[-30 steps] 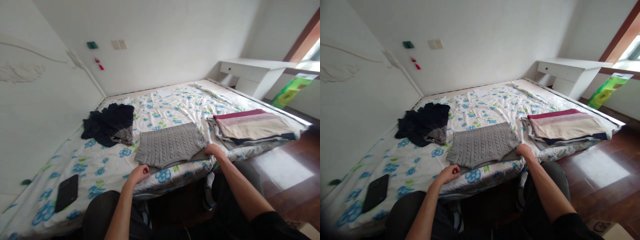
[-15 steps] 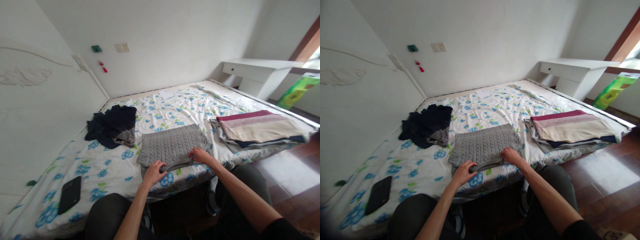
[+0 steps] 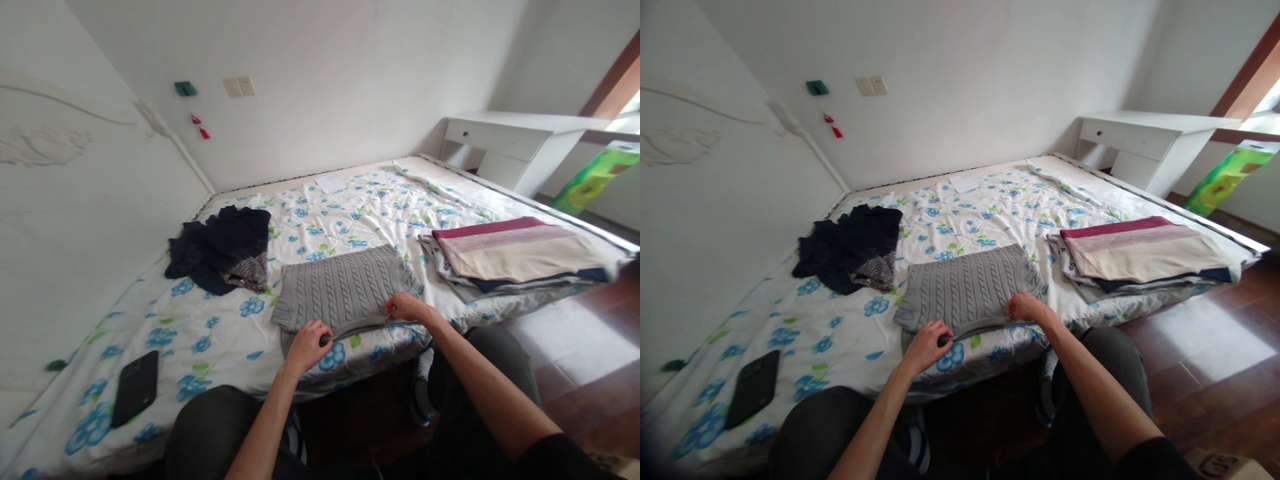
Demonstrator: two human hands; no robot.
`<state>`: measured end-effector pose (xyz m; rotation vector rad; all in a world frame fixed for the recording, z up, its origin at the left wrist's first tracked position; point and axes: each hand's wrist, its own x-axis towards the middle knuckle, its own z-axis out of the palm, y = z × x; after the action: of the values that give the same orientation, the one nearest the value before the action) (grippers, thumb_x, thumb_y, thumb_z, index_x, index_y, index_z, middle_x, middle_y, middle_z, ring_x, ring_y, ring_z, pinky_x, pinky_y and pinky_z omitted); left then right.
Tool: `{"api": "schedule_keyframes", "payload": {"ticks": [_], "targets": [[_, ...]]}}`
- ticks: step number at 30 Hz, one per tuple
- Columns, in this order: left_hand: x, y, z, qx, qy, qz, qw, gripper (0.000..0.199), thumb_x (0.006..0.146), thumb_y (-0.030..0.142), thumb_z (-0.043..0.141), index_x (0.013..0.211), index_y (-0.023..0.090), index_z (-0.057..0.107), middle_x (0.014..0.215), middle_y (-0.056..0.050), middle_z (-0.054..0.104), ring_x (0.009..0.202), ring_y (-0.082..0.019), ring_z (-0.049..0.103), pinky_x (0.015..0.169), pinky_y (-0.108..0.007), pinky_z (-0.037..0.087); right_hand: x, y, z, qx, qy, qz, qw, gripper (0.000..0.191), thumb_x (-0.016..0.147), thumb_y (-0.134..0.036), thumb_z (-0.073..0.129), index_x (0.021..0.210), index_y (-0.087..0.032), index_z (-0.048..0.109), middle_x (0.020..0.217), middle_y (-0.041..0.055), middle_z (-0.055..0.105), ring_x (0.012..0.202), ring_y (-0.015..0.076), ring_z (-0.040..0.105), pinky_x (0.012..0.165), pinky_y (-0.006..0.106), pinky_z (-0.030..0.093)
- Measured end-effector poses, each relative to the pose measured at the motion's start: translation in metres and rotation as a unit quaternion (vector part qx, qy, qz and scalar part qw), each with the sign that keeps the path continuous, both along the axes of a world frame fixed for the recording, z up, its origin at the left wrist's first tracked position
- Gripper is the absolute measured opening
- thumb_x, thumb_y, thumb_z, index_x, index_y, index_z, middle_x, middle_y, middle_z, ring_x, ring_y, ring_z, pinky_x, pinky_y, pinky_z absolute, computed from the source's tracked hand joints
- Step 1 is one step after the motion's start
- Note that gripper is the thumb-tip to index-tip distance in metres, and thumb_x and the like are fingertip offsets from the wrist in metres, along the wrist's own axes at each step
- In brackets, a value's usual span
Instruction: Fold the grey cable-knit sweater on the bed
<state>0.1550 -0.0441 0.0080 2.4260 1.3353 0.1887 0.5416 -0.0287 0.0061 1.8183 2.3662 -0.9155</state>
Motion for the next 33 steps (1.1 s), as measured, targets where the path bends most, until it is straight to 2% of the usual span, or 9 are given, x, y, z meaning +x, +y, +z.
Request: {"api": "schedule_keyframes", "payload": {"ticks": [3,6,10,14,20,23,26,30,33], "targets": [[0.004,0.002,-0.002,-0.021,-0.004,0.003,1.000,0.016,0.099,0.039,0.074,0.101,0.026,0.083,0.108,-0.007,0.078,0.111,-0.029,0.070,0.104,-0.040,0.053,0.001,0.001,0.000,-0.017,0.021,0.007,1.000,0.043,0.084,-0.008,0.077,0.121,-0.024,0.094,0.123,0.0046,0.089,0.116,0.0257,0.083,0.100,0.025,0.058],[-0.004,0.013,0.003,-0.058,-0.026,-0.003,0.998,0.029,0.106,0.047,0.064,0.098,0.027,0.083,0.106,-0.006,0.080,0.109,-0.028,0.072,0.103,-0.040,0.054,-0.001,-0.002,0.003,-0.026,0.043,0.000,0.999,0.027,0.092,-0.019,0.079,0.113,-0.024,0.094,0.113,0.0038,0.090,0.107,0.0242,0.083,0.093,0.024,0.057],[-0.027,0.043,0.009,-0.054,-0.029,-0.019,0.998,0.027,0.106,0.040,0.060,0.105,0.028,0.084,0.113,-0.008,0.081,0.115,-0.030,0.072,0.110,-0.044,0.055,-0.011,-0.005,0.006,-0.009,0.012,-0.047,0.999,0.026,0.105,-0.034,0.071,0.097,-0.021,0.092,0.095,0.0069,0.087,0.091,0.0222,0.080,0.082,0.025,0.054],[-0.047,0.086,0.005,0.002,-0.014,0.006,1.000,0.034,0.103,0.032,0.061,0.129,0.027,0.082,0.136,-0.011,0.079,0.133,-0.032,0.071,0.123,-0.050,0.052,-0.022,-0.005,0.004,0.024,-0.036,-0.062,0.997,0.024,0.104,-0.034,0.072,0.099,-0.022,0.092,0.099,0.0086,0.087,0.097,0.0239,0.080,0.083,0.025,0.053],[-0.053,0.150,-0.017,0.055,0.018,0.033,0.998,0.063,0.105,0.045,0.061,0.164,0.023,0.063,0.178,-0.014,0.056,0.168,-0.036,0.048,0.141,-0.053,0.037,-0.033,0.002,-0.001,0.010,-0.062,-0.077,0.995,0.017,0.099,-0.035,0.078,0.100,-0.025,0.092,0.102,0.0094,0.087,0.102,0.0270,0.081,0.086,0.028,0.056],[-0.062,0.183,-0.030,0.060,0.042,0.041,0.996,0.077,0.106,0.054,0.060,0.172,0.017,0.053,0.186,-0.018,0.043,0.176,-0.038,0.035,0.143,-0.054,0.031,-0.036,0.005,-0.004,-0.004,-0.074,-0.083,0.994,0.015,0.096,-0.035,0.081,0.100,-0.025,0.092,0.103,0.0103,0.087,0.104,0.0288,0.082,0.086,0.029,0.058],[-0.078,0.210,-0.043,0.040,0.063,0.067,0.995,0.090,0.102,0.066,0.064,0.174,0.015,0.049,0.186,-0.022,0.041,0.175,-0.041,0.035,0.142,-0.055,0.031,-0.037,0.010,-0.005,-0.018,-0.086,-0.091,0.992,0.013,0.092,-0.036,0.085,0.098,-0.026,0.091,0.103,0.0105,0.087,0.104,0.0312,0.082,0.086,0.032,0.059],[-0.093,0.229,-0.063,0.002,0.089,0.092,0.992,0.108,0.095,0.077,0.070,0.175,0.008,0.045,0.186,-0.029,0.037,0.176,-0.046,0.032,0.141,-0.056,0.031,-0.041,0.028,0.000,-0.044,-0.082,-0.094,0.991,0.016,0.091,-0.041,0.089,0.094,-0.025,0.089,0.098,0.0091,0.086,0.100,0.0315,0.081,0.086,0.033,0.059],[-0.095,0.231,-0.075,0.011,0.078,0.092,0.993,0.112,0.095,0.082,0.069,0.175,0.008,0.045,0.185,-0.030,0.038,0.177,-0.046,0.029,0.142,-0.056,0.029,-0.061,0.058,0.008,0.010,-0.043,-0.111,0.993,0.026,0.101,-0.050,0.082,0.106,-0.024,0.087,0.106,0.0103,0.085,0.107,0.0307,0.080,0.092,0.032,0.057]]}}
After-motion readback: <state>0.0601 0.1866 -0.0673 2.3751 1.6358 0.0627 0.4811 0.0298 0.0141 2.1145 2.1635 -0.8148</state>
